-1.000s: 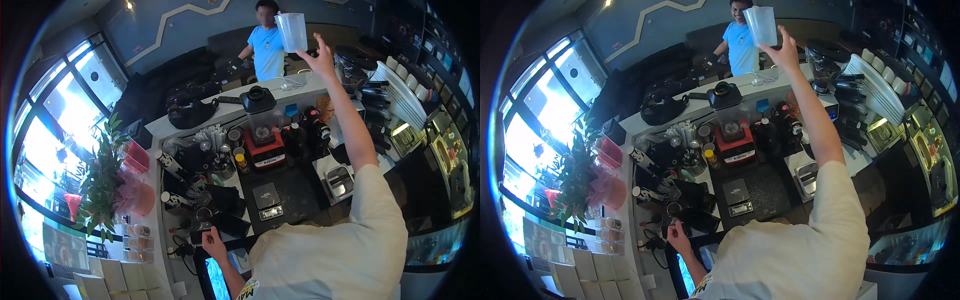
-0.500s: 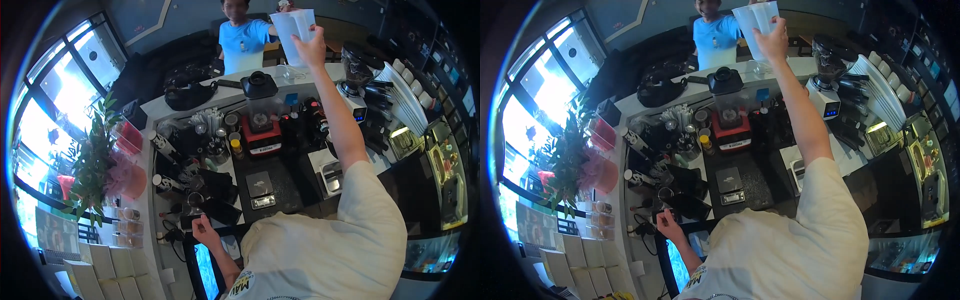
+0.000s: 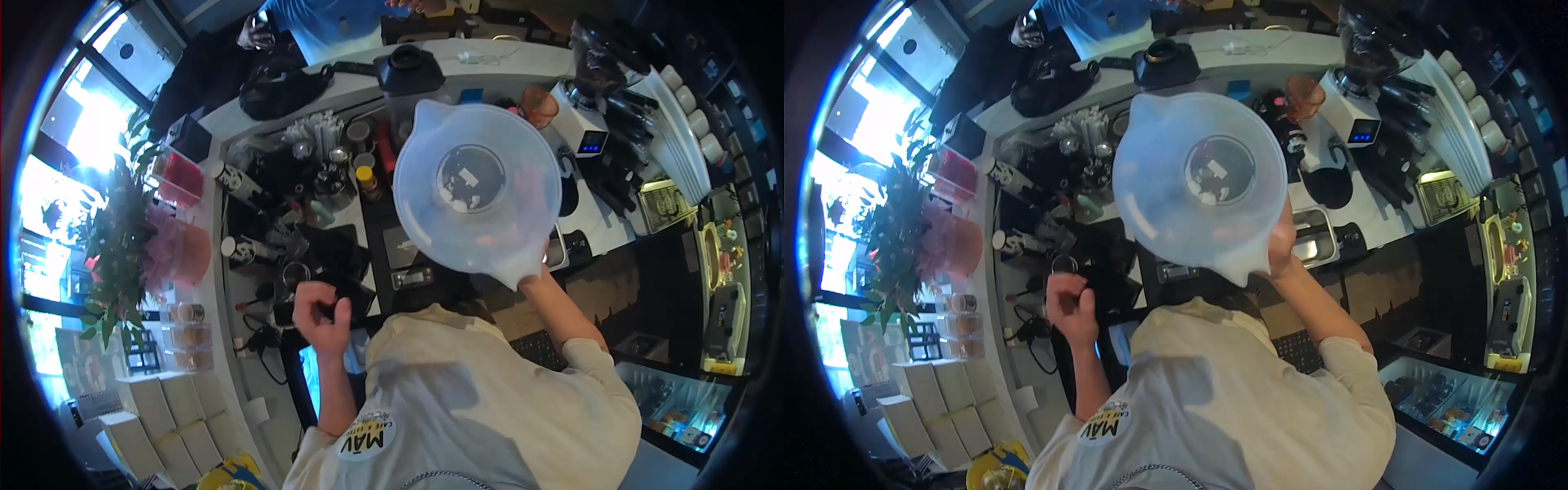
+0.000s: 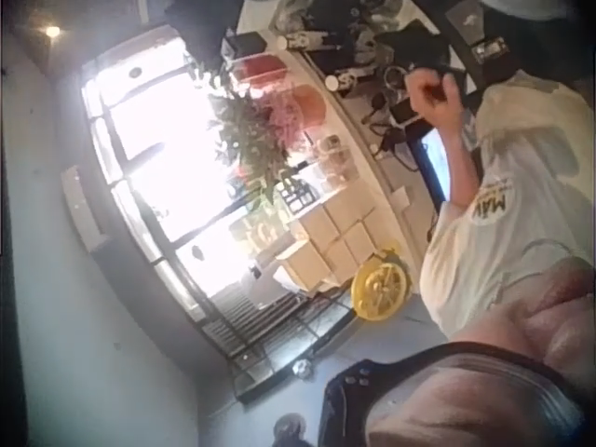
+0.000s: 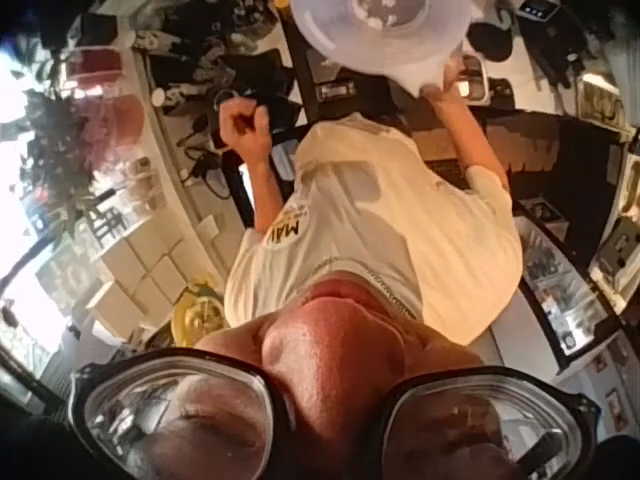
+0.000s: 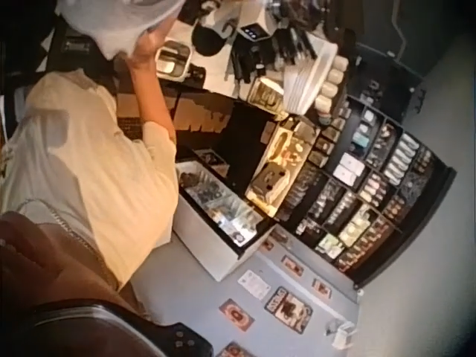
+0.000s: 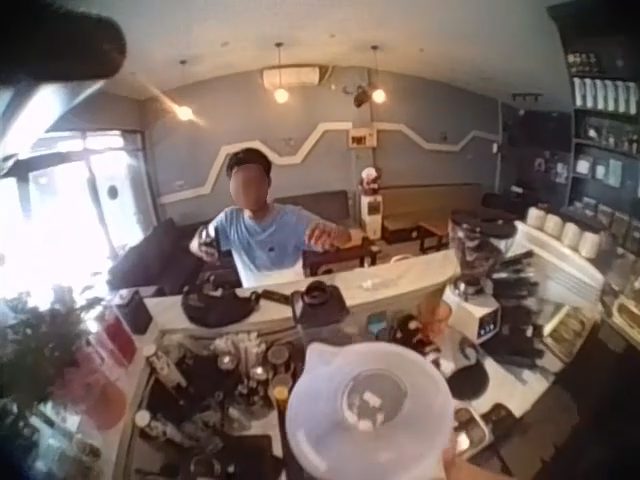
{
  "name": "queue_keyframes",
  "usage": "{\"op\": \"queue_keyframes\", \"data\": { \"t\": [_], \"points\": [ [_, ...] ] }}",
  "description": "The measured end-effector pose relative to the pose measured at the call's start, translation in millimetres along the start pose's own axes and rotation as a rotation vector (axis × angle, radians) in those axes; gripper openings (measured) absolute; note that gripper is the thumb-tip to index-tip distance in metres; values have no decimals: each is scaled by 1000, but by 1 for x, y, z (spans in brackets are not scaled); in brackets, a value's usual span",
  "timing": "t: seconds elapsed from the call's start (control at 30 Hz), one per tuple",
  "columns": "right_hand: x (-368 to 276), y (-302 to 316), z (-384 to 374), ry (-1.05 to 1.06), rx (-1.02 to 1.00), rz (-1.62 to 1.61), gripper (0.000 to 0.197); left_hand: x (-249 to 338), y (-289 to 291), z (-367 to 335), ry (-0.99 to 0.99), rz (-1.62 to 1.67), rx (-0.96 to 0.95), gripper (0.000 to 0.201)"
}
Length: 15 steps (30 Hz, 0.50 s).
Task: Weighing and portioning coffee beans from a bag into a pitcher for preparation.
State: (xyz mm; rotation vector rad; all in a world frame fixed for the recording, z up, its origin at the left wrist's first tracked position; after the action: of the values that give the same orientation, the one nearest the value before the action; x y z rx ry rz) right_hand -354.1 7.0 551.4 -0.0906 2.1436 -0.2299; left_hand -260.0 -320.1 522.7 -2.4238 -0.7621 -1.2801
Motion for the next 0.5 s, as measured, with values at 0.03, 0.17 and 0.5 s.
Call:
{"op": "queue_keyframes", "data": {
  "t": [0.03,0.17,0.5],
  "points": [
    [7,3,13,-220,-7,-169,60,1,-10,-4,-19,29,-45,31],
    [11,-2,30,-199,49,-96,43,24,-44,-20,-165,35,-130,43],
    [48,-1,80,-310,294,334,18,10,-27,29,261,73,-120,52]
  ]
}}
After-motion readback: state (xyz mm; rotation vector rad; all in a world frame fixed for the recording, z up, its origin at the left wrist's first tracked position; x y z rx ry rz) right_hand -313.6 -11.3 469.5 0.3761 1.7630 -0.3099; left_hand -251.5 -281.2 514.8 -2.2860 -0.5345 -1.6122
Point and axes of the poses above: each hand's wrist, its own z-axis away from the middle knuckle, its own y-axis out of the back of the hand, x = y × z, the point moved 4 cm from there along -z, towards the middle knuckle, and after that the axes turned 14 degrees about x, right-handed, at the moved point
